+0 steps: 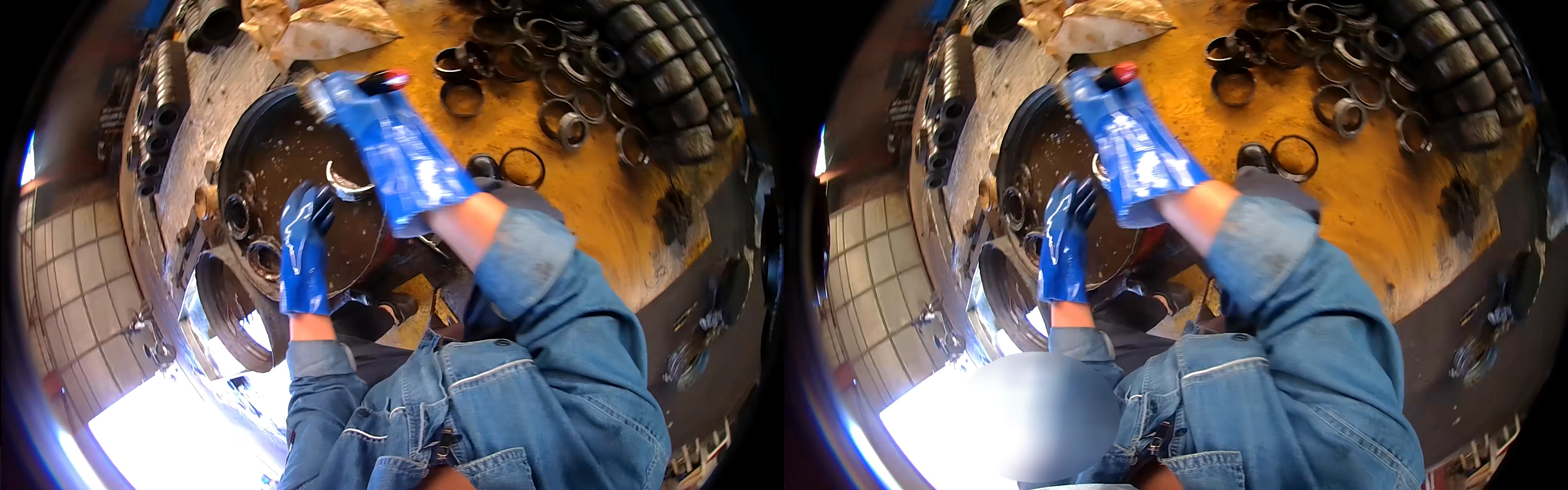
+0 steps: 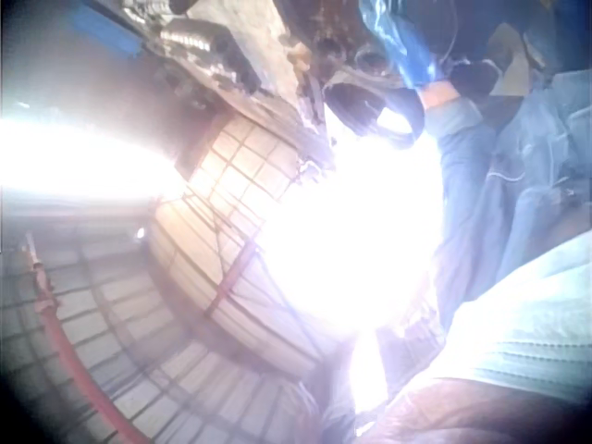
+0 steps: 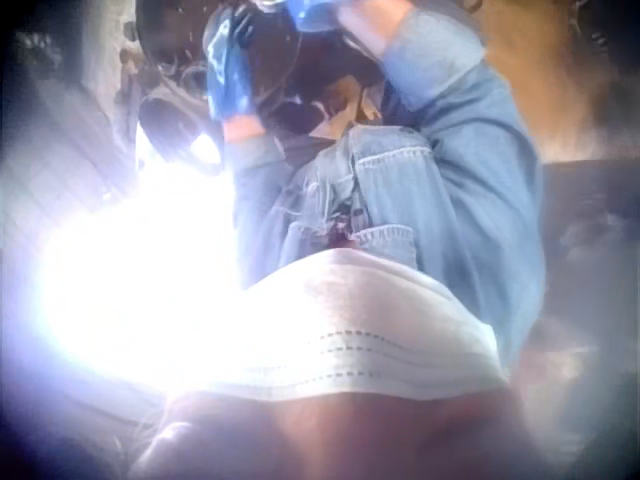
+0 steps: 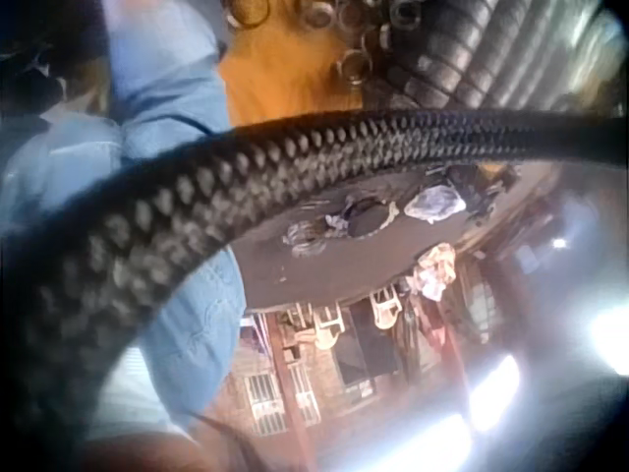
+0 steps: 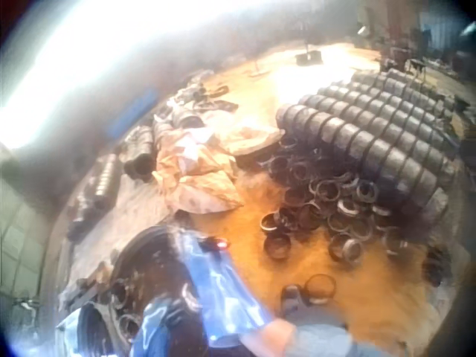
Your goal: The person scrubs small metal rings with a red-handled brush in a basin of dark liquid. They repeatedly dip the rings into the liquid, scrub them thoroughly, and place them on a nearby surface. The person handles the rings one at a time, ensuring each is cleaned before moving to the next.
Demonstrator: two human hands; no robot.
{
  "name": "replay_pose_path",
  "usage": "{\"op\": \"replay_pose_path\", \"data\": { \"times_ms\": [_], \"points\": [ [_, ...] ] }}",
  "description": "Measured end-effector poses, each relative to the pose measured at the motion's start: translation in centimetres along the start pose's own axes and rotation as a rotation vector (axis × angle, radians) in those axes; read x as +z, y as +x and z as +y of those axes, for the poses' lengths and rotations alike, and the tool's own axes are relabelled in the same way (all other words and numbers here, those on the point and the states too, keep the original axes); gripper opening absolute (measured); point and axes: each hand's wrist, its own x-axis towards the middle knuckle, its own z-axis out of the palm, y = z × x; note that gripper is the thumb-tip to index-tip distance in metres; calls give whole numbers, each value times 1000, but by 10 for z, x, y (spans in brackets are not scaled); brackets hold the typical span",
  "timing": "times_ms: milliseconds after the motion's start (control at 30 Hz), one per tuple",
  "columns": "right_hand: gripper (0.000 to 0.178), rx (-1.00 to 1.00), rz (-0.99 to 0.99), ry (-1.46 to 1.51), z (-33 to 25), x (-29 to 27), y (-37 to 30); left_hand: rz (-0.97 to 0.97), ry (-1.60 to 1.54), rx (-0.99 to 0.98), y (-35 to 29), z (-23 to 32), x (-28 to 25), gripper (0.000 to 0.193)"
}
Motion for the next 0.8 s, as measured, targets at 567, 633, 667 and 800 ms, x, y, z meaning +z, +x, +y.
{"op": "replay_pose_path", "data": {
  "times_ms": [567,633,667,800],
  "points": [
    [36,91,-30,-74,9,15,1,-283,54,-190,30,7,-18,42],
    [36,114,-32,-76,5,10,-1,-154,109,-193,27,4,-19,44],
    [36,120,-32,-79,3,9,-1,-104,110,-214,25,1,-20,47],
    [36,123,-37,-95,-5,5,7,-154,-55,-194,-5,-3,-14,35]
  ]
}}
